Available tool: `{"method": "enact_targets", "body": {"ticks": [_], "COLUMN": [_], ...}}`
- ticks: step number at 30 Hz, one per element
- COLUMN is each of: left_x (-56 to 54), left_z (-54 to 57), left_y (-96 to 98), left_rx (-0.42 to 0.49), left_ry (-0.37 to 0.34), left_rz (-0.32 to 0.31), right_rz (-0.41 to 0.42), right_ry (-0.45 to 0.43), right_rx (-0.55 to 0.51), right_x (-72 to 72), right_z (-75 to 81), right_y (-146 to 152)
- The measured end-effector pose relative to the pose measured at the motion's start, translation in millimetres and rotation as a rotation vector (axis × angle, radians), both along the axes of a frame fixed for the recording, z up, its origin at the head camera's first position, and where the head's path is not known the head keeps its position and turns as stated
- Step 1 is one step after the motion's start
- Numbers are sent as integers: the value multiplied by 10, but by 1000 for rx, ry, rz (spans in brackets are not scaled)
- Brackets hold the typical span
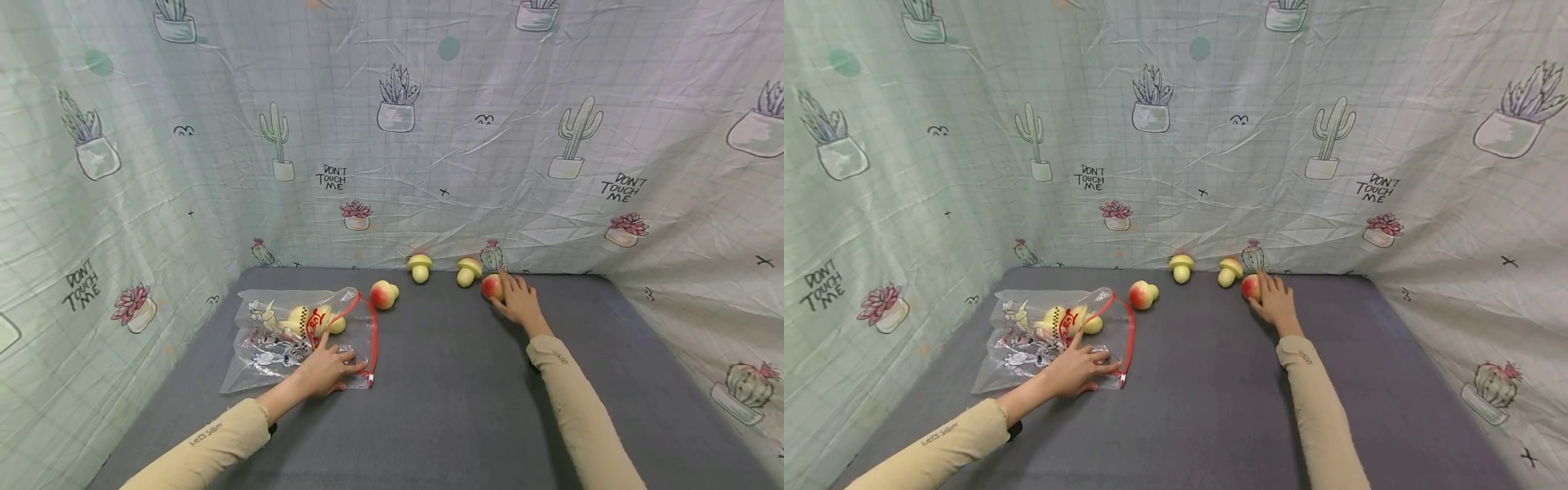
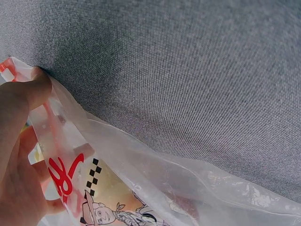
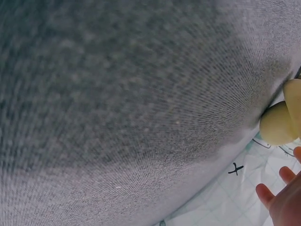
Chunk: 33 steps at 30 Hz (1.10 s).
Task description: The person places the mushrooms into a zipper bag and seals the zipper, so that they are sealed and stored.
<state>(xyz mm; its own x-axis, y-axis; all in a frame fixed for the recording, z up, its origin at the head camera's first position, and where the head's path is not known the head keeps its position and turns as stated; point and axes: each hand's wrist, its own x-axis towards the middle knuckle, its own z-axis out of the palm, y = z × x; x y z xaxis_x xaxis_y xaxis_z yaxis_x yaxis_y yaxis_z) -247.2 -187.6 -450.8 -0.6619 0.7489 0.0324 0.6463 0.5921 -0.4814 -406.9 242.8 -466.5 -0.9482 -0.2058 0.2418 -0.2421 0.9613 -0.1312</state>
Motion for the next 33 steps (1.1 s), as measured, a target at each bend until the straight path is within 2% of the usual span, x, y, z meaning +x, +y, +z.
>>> {"method": "enact_targets", "body": {"ticks": [8, 21, 33], "left_x": [2, -14, -17], "left_z": [8, -11, -18], "left_y": [5, -1, 10], "left_rx": [1, 11, 0], "left_ry": [-11, -8, -7], "left_rz": [3, -1, 12], "right_rz": [24, 62, 96], "right_ry": [37, 190, 242], "right_rx": [33, 74, 101], "right_x": [16, 15, 27], "right_z": [-33, -49, -36], "right_y": [4, 17, 15]}}
